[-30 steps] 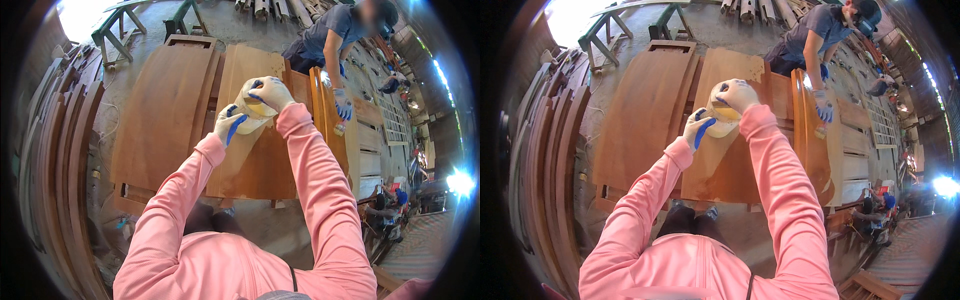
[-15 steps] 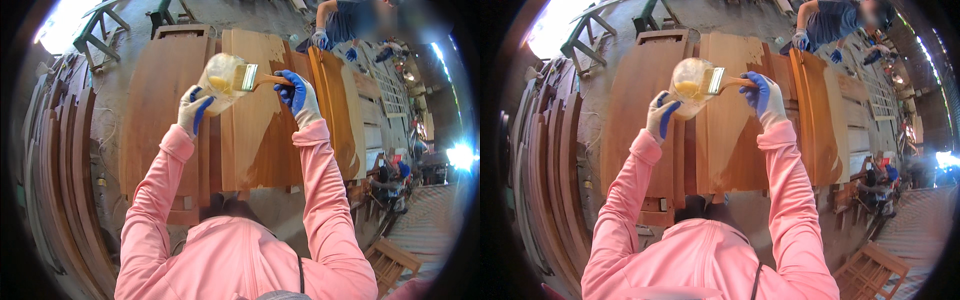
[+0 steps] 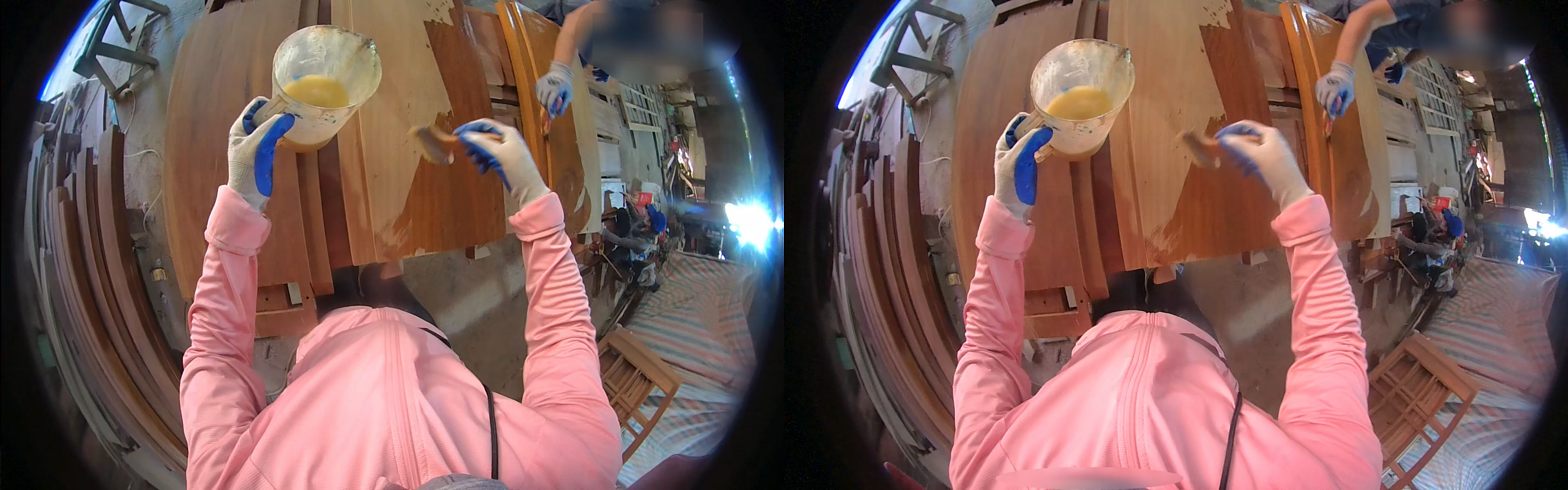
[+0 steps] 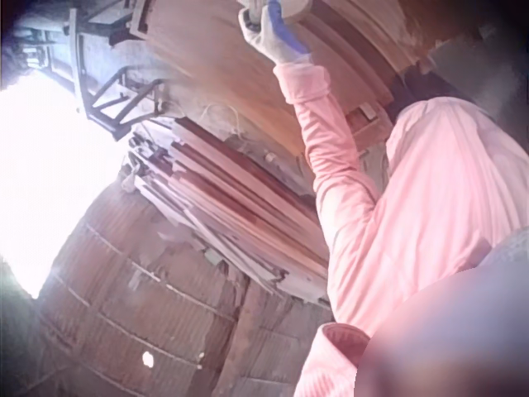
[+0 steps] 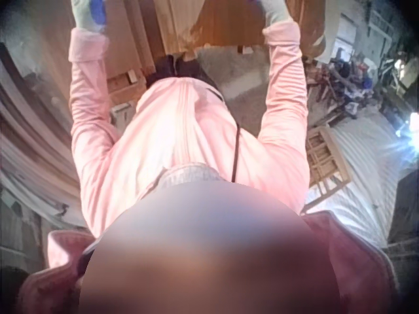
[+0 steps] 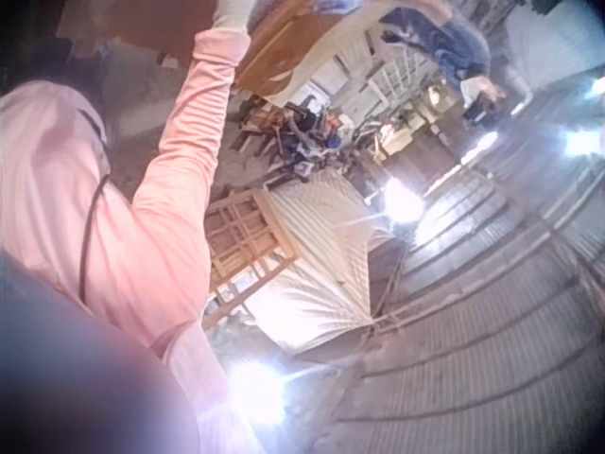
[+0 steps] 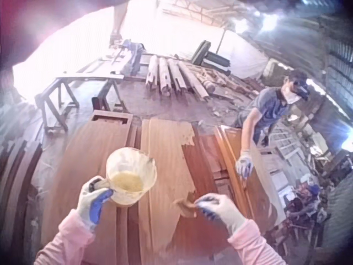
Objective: The person carries a large wooden panel to a workbench, then uses a brush to apply a yellowish liquid finish to the surface. The person repeatedly dips the brush into a container and spreads the finish across the panel while another worker does the same on an adjacent piece.
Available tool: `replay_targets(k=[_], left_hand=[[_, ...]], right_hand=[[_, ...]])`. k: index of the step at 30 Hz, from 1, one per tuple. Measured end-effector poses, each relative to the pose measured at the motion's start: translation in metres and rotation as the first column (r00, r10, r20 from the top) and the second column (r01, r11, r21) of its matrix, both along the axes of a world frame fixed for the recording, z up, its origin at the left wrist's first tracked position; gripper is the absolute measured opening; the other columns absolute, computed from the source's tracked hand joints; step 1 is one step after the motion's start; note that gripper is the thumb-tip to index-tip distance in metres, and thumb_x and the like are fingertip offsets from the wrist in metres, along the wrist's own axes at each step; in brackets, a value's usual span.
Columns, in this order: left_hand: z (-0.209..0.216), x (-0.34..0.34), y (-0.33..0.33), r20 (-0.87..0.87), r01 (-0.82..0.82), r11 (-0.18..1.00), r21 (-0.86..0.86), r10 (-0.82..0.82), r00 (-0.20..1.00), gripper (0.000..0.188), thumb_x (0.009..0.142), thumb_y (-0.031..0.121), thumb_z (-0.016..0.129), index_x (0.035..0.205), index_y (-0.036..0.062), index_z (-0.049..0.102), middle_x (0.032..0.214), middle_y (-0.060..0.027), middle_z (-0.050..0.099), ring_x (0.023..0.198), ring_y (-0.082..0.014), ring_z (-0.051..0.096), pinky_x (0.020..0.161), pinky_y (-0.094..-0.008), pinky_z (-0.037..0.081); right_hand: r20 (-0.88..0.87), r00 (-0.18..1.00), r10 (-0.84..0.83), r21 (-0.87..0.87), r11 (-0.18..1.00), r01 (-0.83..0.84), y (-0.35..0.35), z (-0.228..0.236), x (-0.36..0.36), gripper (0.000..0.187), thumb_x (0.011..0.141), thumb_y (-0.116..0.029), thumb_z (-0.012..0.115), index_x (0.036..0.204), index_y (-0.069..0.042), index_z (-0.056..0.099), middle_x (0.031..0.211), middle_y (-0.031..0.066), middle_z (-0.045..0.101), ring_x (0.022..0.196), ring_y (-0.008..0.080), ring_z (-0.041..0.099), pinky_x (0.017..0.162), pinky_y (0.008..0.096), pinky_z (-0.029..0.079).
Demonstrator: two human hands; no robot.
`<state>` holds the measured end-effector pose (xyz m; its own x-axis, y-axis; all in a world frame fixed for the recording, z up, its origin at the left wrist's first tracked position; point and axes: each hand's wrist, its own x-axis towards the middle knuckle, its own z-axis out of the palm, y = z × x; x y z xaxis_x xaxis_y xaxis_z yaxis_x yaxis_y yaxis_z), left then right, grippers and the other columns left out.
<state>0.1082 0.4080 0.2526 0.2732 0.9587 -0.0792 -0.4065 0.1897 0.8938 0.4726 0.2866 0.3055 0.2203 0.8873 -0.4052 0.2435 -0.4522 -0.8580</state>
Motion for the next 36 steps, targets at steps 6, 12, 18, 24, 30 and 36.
replay_targets(k=[6, 12, 18, 24, 30, 36], left_hand=[[0.003, -0.014, -0.002, -0.092, -0.038, 0.999, 0.017, 0.039, 0.995, 0.012, 0.088, 0.003, 0.071, 0.097, 0.0082, 0.066, 0.087, 0.0061, 0.064, 0.080, -0.0019, 0.054, 0.072, -0.0188, 0.042], [0.007, -0.021, -0.004, -0.116, -0.084, 0.996, 0.025, 0.087, 0.989, 0.020, 0.087, 0.005, 0.071, 0.106, 0.0046, 0.066, 0.095, 0.0015, 0.068, 0.089, -0.0053, 0.061, 0.080, -0.0201, 0.047], [0.011, -0.013, 0.007, -0.165, -0.018, 0.998, 0.067, 0.029, 0.986, 0.015, 0.087, 0.007, 0.071, 0.101, 0.0059, 0.066, 0.090, 0.0045, 0.064, 0.081, -0.0033, 0.055, 0.073, -0.0202, 0.044], [0.021, 0.002, 0.014, -0.238, 0.038, 0.995, 0.096, -0.014, 0.971, 0.013, 0.086, 0.010, 0.073, 0.097, 0.0080, 0.066, 0.085, 0.0069, 0.060, 0.078, -0.0020, 0.051, 0.069, -0.0191, 0.040], [0.023, -0.006, 0.001, -0.140, -0.017, 0.999, 0.045, 0.023, 0.990, 0.013, 0.087, 0.009, 0.072, 0.098, 0.0078, 0.066, 0.087, 0.0064, 0.061, 0.080, -0.0022, 0.052, 0.072, -0.0195, 0.041], [0.019, -0.021, -0.016, -0.140, -0.075, 0.997, 0.015, 0.076, 0.987, 0.014, 0.088, 0.006, 0.070, 0.101, 0.0054, 0.066, 0.092, 0.0045, 0.064, 0.086, -0.0032, 0.056, 0.077, -0.0198, 0.043]], right_hand=[[0.303, 0.927, 0.222, 0.065, 0.965, -0.253, 0.087, -0.036, 0.002, 0.023, 0.087, -0.023, 0.070, 0.097, -0.002, 0.073, 0.078, 0.0042, 0.068, 0.067, 0.0090, 0.061, 0.057, 0.0262, 0.049], [0.708, 0.573, 0.412, 0.130, 0.722, -0.680, 0.059, -0.047, -0.022, 0.033, 0.087, -0.018, 0.069, 0.119, -0.008, 0.069, 0.093, 0.0141, 0.067, 0.090, 0.0277, 0.066, 0.080, 0.0370, 0.053], [0.367, 0.617, 0.696, -0.077, 0.684, -0.725, 0.024, -0.017, -0.038, 0.022, 0.087, -0.021, 0.071, 0.104, -0.006, 0.072, 0.093, 0.0121, 0.069, 0.088, 0.0296, 0.067, 0.082, 0.0381, 0.054], [0.893, 0.362, 0.265, 0.067, 0.719, -0.692, 0.114, -0.048, -0.041, 0.032, 0.090, -0.019, 0.064, 0.119, -0.007, 0.067, 0.103, 0.0118, 0.069, 0.090, 0.0220, 0.067, 0.079, 0.0333, 0.054], [0.650, 0.230, 0.725, -0.158, 0.424, -0.892, 0.009, -0.029, -0.067, 0.034, 0.090, -0.020, 0.064, 0.122, -0.008, 0.065, 0.112, 0.0081, 0.068, 0.097, 0.0192, 0.067, 0.085, 0.0342, 0.054], [0.645, 0.590, 0.485, 0.087, 0.721, -0.688, 0.126, -0.046, -0.053, 0.023, 0.089, -0.019, 0.068, 0.104, -0.002, 0.072, 0.090, 0.0120, 0.070, 0.075, 0.0222, 0.067, 0.067, 0.0346, 0.054]])
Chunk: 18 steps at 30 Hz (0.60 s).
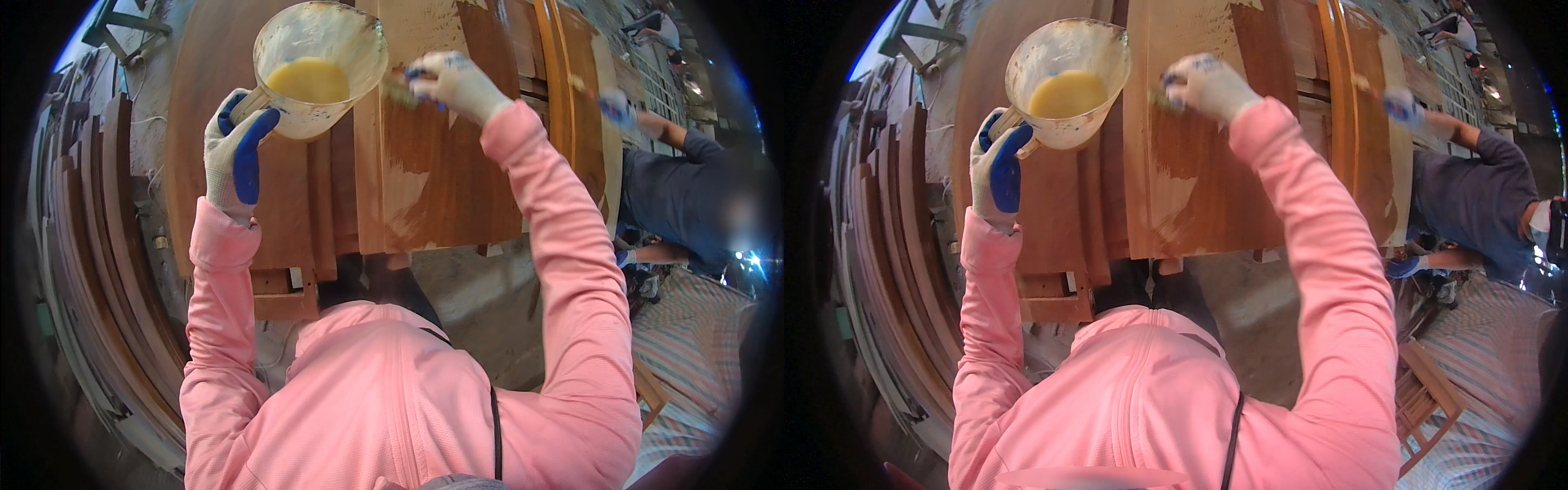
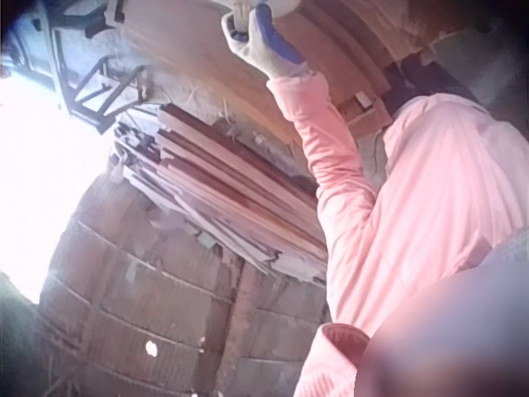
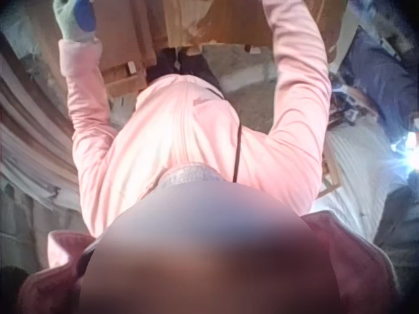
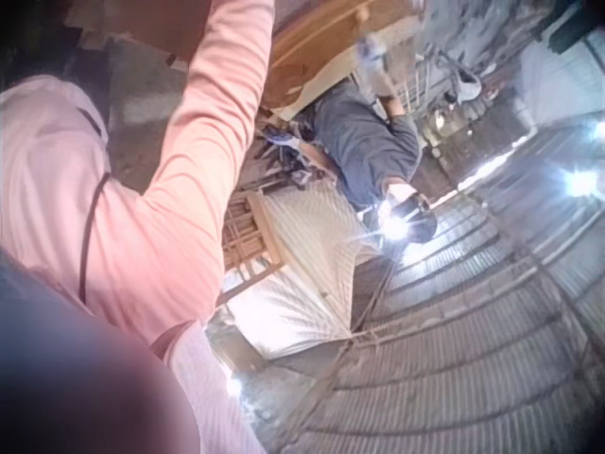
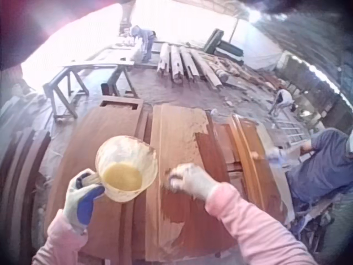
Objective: The person carries a large wooden panel to a workbench, then uses a brush to apply a yellowish liquid finish to the surface. The person repeatedly dips the brush into a container and spreads the finish across the panel while another worker does the same on an adjacent piece.
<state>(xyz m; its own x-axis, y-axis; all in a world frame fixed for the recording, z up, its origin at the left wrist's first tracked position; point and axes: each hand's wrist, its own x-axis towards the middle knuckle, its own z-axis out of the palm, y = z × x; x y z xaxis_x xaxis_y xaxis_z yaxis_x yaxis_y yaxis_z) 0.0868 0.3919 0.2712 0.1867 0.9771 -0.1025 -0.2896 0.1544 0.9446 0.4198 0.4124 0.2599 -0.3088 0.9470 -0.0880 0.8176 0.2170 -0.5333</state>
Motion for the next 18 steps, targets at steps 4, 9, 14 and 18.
replay_targets(k=[4, 9, 14, 18], left_hand=[[-0.006, -0.020, -0.019, 0.016, -0.049, 0.999, -0.006, 0.049, 0.999, 0.016, 0.088, 0.004, 0.069, 0.104, 0.0045, 0.066, 0.094, 0.0031, 0.065, 0.088, -0.0041, 0.058, 0.080, -0.0202, 0.044], [-0.015, -0.038, -0.030, 0.037, -0.043, 0.999, -0.010, 0.044, 0.998, 0.017, 0.088, 0.002, 0.069, 0.105, 0.0041, 0.066, 0.095, 0.0024, 0.065, 0.089, -0.0048, 0.058, 0.080, -0.0209, 0.045], [-0.016, -0.042, -0.036, 0.022, -0.049, 0.999, -0.020, 0.050, 0.999, 0.016, 0.088, 0.001, 0.068, 0.103, 0.0044, 0.066, 0.094, 0.0028, 0.064, 0.089, -0.0046, 0.058, 0.081, -0.0211, 0.044], [-0.017, -0.043, -0.040, 0.016, 0.029, 1.000, -0.012, -0.028, 0.999, 0.015, 0.088, 0.001, 0.068, 0.103, 0.0045, 0.066, 0.093, 0.0033, 0.063, 0.089, -0.0044, 0.057, 0.081, -0.0209, 0.043]], right_hand=[[0.470, 0.856, 0.214, 0.249, 0.899, -0.361, -0.032, -0.030, -0.024, 0.028, 0.092, -0.023, 0.060, 0.116, -0.011, 0.067, 0.111, 0.0106, 0.067, 0.105, 0.0290, 0.064, 0.092, 0.0375, 0.051], [0.061, 0.911, 0.408, -0.251, 0.889, -0.382, -0.159, 0.018, -0.048, 0.034, 0.089, -0.020, 0.066, 0.122, -0.011, 0.064, 0.109, 0.0111, 0.067, 0.092, 0.0308, 0.066, 0.083, 0.0380, 0.053], [-0.003, 1.000, -0.023, -0.204, 0.979, 0.022, -0.088, 0.021, -0.014, 0.027, 0.087, -0.020, 0.070, 0.107, -0.003, 0.069, 0.097, 0.0126, 0.067, 0.089, 0.0311, 0.066, 0.079, 0.0380, 0.053], [0.313, 0.947, 0.074, 0.158, 0.979, -0.129, -0.119, -0.011, -0.026, 0.029, 0.087, -0.018, 0.069, 0.113, -0.005, 0.066, 0.098, 0.0125, 0.066, 0.090, 0.0315, 0.065, 0.080, 0.0395, 0.053]])
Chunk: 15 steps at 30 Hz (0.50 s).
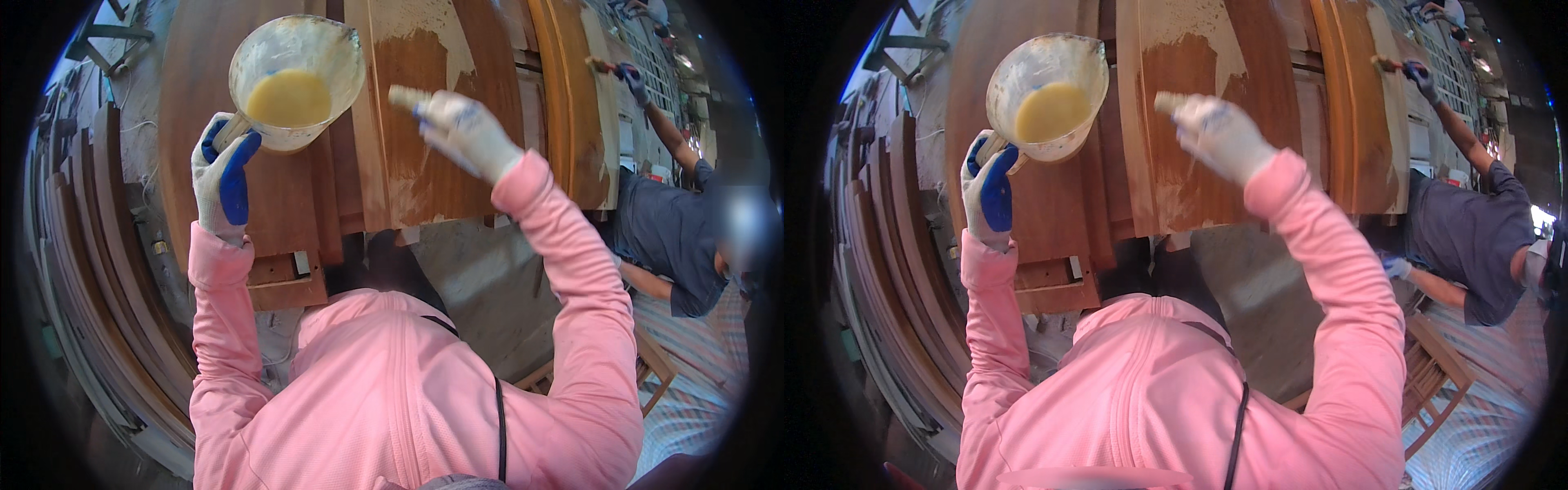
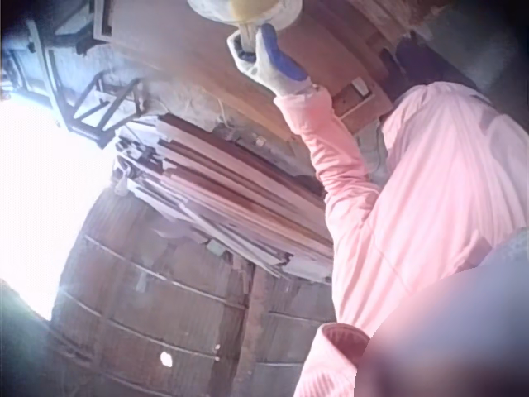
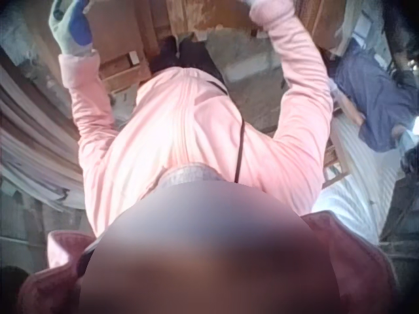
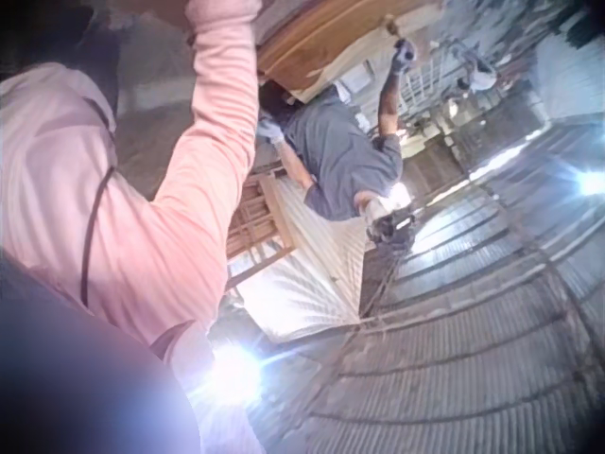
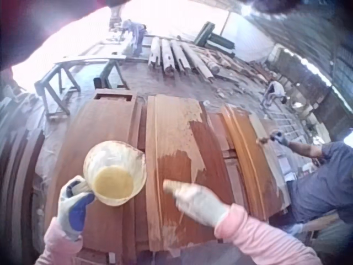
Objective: The person carries a large wooden panel to a workbench, then uses a brush to apply a yellowish liquid finish to the surface. The person repeatedly dips the brush into a container and spreads the finish across the panel while another worker does the same on an adjacent piece.
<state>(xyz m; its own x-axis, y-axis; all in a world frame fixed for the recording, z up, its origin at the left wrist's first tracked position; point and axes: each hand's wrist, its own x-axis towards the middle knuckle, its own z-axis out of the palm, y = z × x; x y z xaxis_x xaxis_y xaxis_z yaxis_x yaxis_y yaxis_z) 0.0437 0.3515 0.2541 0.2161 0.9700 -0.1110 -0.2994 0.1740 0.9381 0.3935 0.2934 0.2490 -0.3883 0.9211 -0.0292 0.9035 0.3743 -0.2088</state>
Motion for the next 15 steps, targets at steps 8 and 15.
replay_targets(k=[8, 15], left_hand=[[-0.006, 0.002, -0.010, 0.004, -0.005, 1.000, -0.025, 0.005, 1.000, 0.015, 0.088, 0.002, 0.069, 0.102, 0.0045, 0.065, 0.092, 0.0041, 0.063, 0.089, -0.0042, 0.055, 0.080, -0.0204, 0.041], [0.001, 0.012, -0.013, -0.038, 0.106, 0.994, 0.006, -0.106, 0.994, 0.016, 0.088, 0.003, 0.068, 0.103, 0.0050, 0.065, 0.092, 0.0047, 0.062, 0.086, -0.0039, 0.053, 0.077, -0.0205, 0.040]], right_hand=[[-0.320, 0.904, -0.285, -0.527, 0.846, 0.081, -0.100, 0.045, -0.009, 0.028, 0.088, -0.016, 0.069, 0.114, -0.005, 0.069, 0.095, 0.0099, 0.067, 0.084, 0.0211, 0.067, 0.071, 0.0349, 0.055], [0.180, 0.962, -0.204, -0.045, 0.976, 0.215, -0.086, 0.031, -0.017, 0.040, 0.087, -0.011, 0.065, 0.127, -0.009, 0.063, 0.107, 0.0128, 0.068, 0.087, 0.0249, 0.066, 0.076, 0.0343, 0.055]])
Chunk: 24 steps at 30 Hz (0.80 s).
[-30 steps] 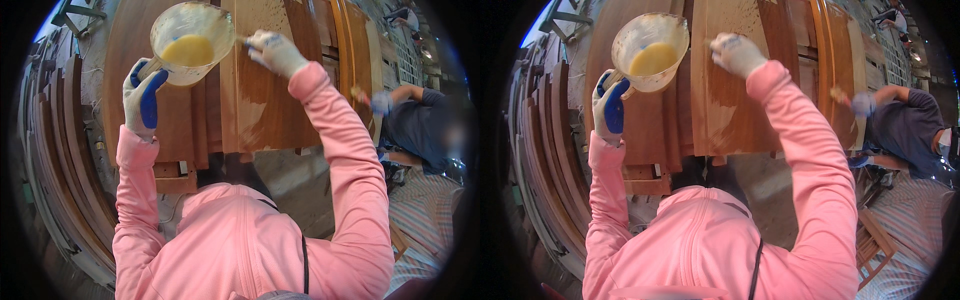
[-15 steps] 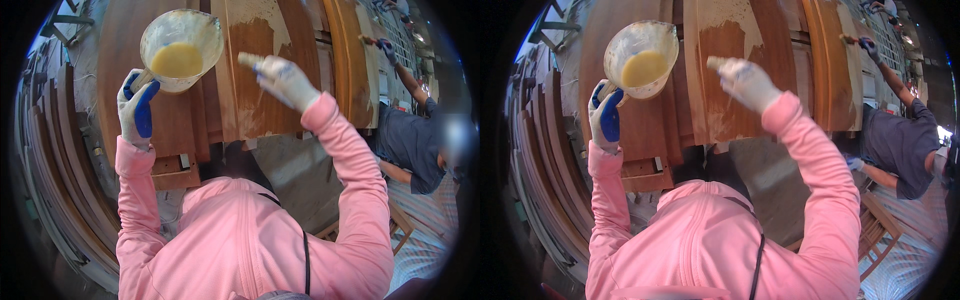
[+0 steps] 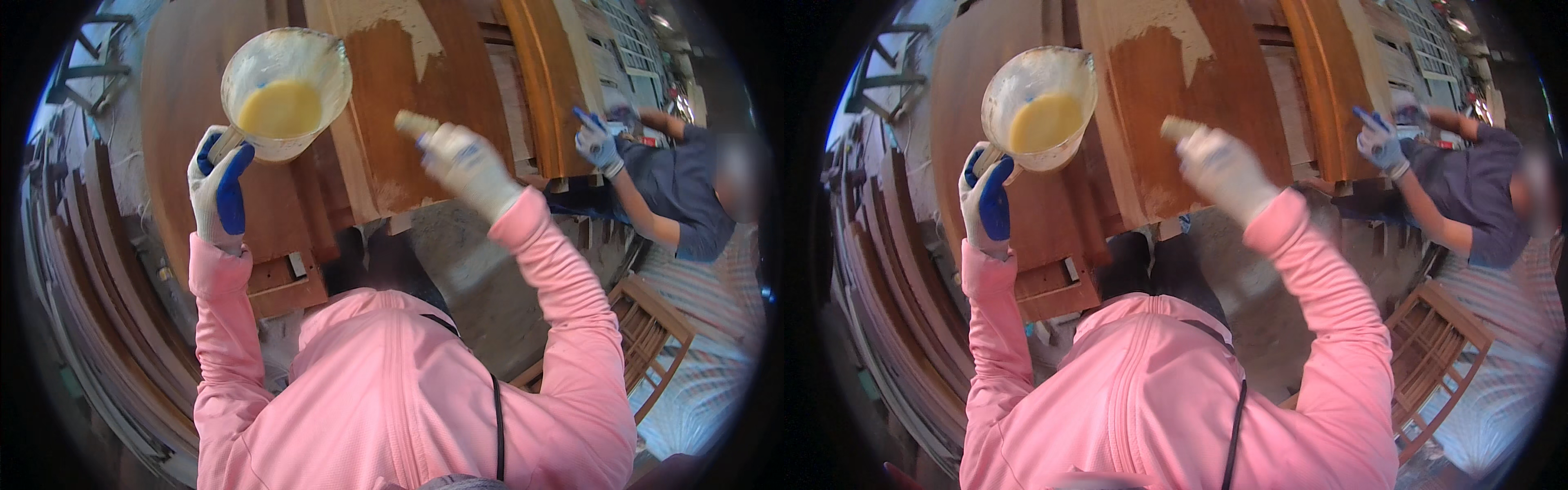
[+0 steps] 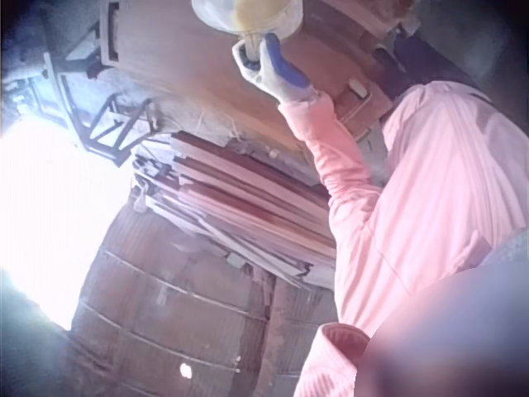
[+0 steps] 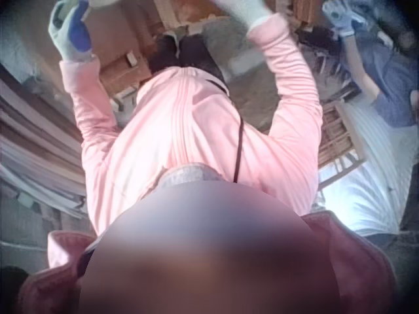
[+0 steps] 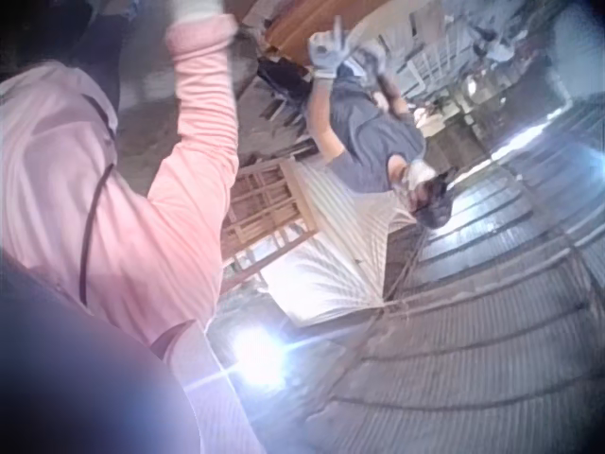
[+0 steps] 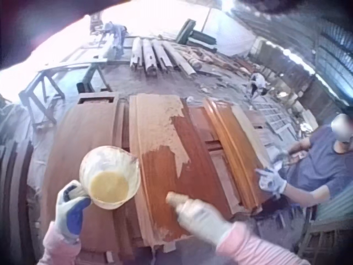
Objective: The person carries a large wooden panel to a workbench, then uses a brush to apply a yellowish liquid finish to the surface. The person repeatedly dips the brush into a container and spreads the finish across the panel while another worker does the same on an adjacent piece.
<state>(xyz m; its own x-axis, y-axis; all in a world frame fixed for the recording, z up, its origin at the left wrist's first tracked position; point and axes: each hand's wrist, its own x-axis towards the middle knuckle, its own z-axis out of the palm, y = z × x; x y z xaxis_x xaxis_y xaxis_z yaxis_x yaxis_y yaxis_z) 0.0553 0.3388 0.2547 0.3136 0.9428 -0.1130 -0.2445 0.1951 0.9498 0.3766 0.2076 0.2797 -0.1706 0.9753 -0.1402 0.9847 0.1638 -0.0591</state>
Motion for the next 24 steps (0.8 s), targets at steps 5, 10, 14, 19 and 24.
replay_targets(k=[5, 10, 14, 19, 24], left_hand=[[-0.003, 0.019, 0.004, -0.032, 0.041, 0.999, -0.005, -0.041, 0.999, 0.015, 0.088, 0.004, 0.068, 0.103, 0.0052, 0.065, 0.091, 0.0047, 0.063, 0.086, -0.0037, 0.054, 0.078, -0.0209, 0.040], [-0.002, 0.034, 0.006, 0.038, 0.063, 0.998, 0.012, -0.064, 0.997, 0.018, 0.088, 0.004, 0.068, 0.105, 0.0044, 0.066, 0.096, 0.0029, 0.065, 0.089, -0.0050, 0.058, 0.081, -0.0213, 0.043], [0.004, 0.036, 0.007, 0.064, 0.081, 0.997, 0.012, -0.082, 0.995, 0.019, 0.087, 0.004, 0.068, 0.107, 0.0036, 0.065, 0.098, 0.0012, 0.067, 0.092, -0.0067, 0.060, 0.083, -0.0221, 0.045], [0.009, 0.045, 0.007, 0.063, 0.078, 0.997, 0.014, -0.079, 0.995, 0.022, 0.087, 0.003, 0.069, 0.108, 0.0026, 0.065, 0.099, -0.0005, 0.068, 0.093, -0.0085, 0.062, 0.085, -0.0235, 0.046], [0.014, 0.049, 0.007, 0.085, 0.068, 0.997, 0.030, -0.070, 0.994, 0.024, 0.086, 0.003, 0.070, 0.110, 0.0014, 0.065, 0.101, -0.0022, 0.068, 0.094, -0.0097, 0.062, 0.087, -0.0245, 0.047]], right_hand=[[-0.489, 0.872, -0.040, -0.071, 0.997, 0.006, -0.078, -0.024, -0.052, 0.026, 0.086, -0.014, 0.067, 0.109, -0.002, 0.067, 0.101, 0.0148, 0.068, 0.091, 0.0280, 0.068, 0.077, 0.0377, 0.055], [-0.766, -0.054, -0.641, -0.600, 0.682, 0.418, -0.084, -0.023, -0.026, 0.026, 0.092, -0.016, 0.066, 0.111, 0.002, 0.069, 0.096, 0.0084, 0.071, 0.083, 0.0141, 0.067, 0.072, 0.0312, 0.053], [-0.642, -0.068, -0.764, -0.532, 0.380, 0.756, -0.110, -0.003, 0.010, 0.025, 0.097, -0.017, 0.063, 0.114, 0.001, 0.069, 0.086, 0.0011, 0.067, 0.068, 0.0057, 0.059, 0.061, 0.0233, 0.050], [-0.092, 0.928, -0.361, 0.038, 0.930, 0.365, -0.109, -0.015, -0.075, 0.027, 0.089, -0.015, 0.064, 0.114, -0.005, 0.064, 0.083, 0.0095, 0.060, 0.080, 0.0241, 0.064, 0.065, 0.0377, 0.053], [-0.700, 0.572, -0.429, -0.042, 0.824, 0.566, -0.121, -0.028, -0.097, 0.022, 0.087, -0.013, 0.067, 0.107, -0.003, 0.066, 0.092, 0.0141, 0.066, 0.084, 0.0322, 0.066, 0.075, 0.0397, 0.053]])
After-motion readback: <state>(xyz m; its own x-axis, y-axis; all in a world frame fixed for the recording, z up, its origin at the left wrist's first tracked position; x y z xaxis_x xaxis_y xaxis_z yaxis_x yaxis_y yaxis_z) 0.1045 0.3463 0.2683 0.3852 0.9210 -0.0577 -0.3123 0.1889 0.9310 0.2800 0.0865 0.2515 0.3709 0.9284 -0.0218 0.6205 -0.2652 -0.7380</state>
